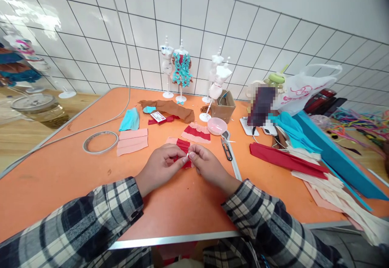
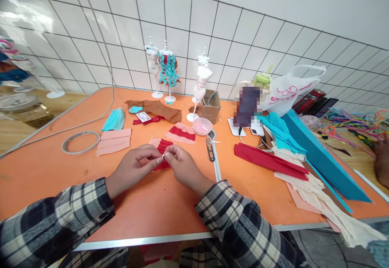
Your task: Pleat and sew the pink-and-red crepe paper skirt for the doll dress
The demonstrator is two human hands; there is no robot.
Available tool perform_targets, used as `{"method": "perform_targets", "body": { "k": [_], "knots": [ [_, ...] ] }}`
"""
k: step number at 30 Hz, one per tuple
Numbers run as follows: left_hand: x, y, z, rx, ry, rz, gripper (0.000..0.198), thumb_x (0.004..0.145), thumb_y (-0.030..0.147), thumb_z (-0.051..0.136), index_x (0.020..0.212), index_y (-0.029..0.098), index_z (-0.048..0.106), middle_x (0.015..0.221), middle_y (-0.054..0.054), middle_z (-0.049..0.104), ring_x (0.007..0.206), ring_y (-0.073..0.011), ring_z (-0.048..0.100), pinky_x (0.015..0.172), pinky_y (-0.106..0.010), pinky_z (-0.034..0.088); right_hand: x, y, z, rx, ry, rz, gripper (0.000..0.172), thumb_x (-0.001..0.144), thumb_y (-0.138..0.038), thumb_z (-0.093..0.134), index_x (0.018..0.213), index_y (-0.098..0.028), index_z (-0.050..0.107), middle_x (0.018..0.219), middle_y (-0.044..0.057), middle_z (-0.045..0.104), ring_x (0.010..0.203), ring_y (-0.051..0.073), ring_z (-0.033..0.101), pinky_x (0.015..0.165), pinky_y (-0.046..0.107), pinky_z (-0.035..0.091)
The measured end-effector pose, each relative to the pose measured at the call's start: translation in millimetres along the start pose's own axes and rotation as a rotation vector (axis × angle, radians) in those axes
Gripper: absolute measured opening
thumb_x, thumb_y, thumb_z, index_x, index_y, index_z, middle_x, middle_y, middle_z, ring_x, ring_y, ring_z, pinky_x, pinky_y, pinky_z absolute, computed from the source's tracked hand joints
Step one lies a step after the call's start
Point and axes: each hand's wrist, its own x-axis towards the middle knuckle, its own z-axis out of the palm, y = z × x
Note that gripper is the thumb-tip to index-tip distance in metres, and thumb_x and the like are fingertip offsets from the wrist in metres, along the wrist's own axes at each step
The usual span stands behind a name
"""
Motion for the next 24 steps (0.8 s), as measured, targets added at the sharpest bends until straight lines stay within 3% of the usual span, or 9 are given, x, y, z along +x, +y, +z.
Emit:
{"method": "perform_targets", "body": {
  "k": [4,10,14,24],
  "knots": [
    [-1.1,-0.1,-2.4,0.02,-0.027,0.074,0.019,0.09,0.032,0.063,0.082,0.02,0.076,0.081,-0.006,0.076,0.081,-0.0203,0.067,0.079,-0.031,0.051,-3.3,1.4,-0.6,-0.307,0.075,-0.186,0.01,0.094,-0.027,0.049,0.085,-0.022,0.048,0.082,0.001,0.052,0.077,0.018,0.048,0.072,0.031,0.039],
    [-0.6,-2.3,-9.8,-0.054,-0.07,0.01,0.036,0.097,0.04,0.053,0.072,0.017,0.066,0.071,-0.004,0.066,0.068,-0.0172,0.059,0.067,-0.028,0.047,-13.7,-6.7,-3.7,-0.534,0.093,-0.391,0.009,0.097,-0.022,0.045,0.088,-0.022,0.048,0.089,0.003,0.055,0.079,0.019,0.05,0.071,0.032,0.039],
    [-0.1,1.9,-12.0,-0.155,-0.127,-0.037,0.039,0.098,0.045,0.05,0.076,0.016,0.067,0.072,-0.003,0.065,0.069,-0.0165,0.058,0.068,-0.027,0.047,-15.4,-9.2,-3.1,-0.554,0.05,-0.417,0.009,0.097,-0.02,0.045,0.088,-0.022,0.048,0.089,0.003,0.054,0.078,0.018,0.049,0.07,0.031,0.038],
    [-0.3,5.5,-12.8,-0.134,-0.166,-0.096,0.034,0.09,0.043,0.062,0.074,0.016,0.073,0.074,-0.007,0.072,0.07,-0.0178,0.064,0.067,-0.027,0.051,-14.6,-3.5,-5.1,-0.688,-0.012,-0.396,0.009,0.097,-0.019,0.044,0.091,-0.022,0.049,0.092,0.003,0.054,0.079,0.018,0.05,0.068,0.031,0.037]
  ]
}}
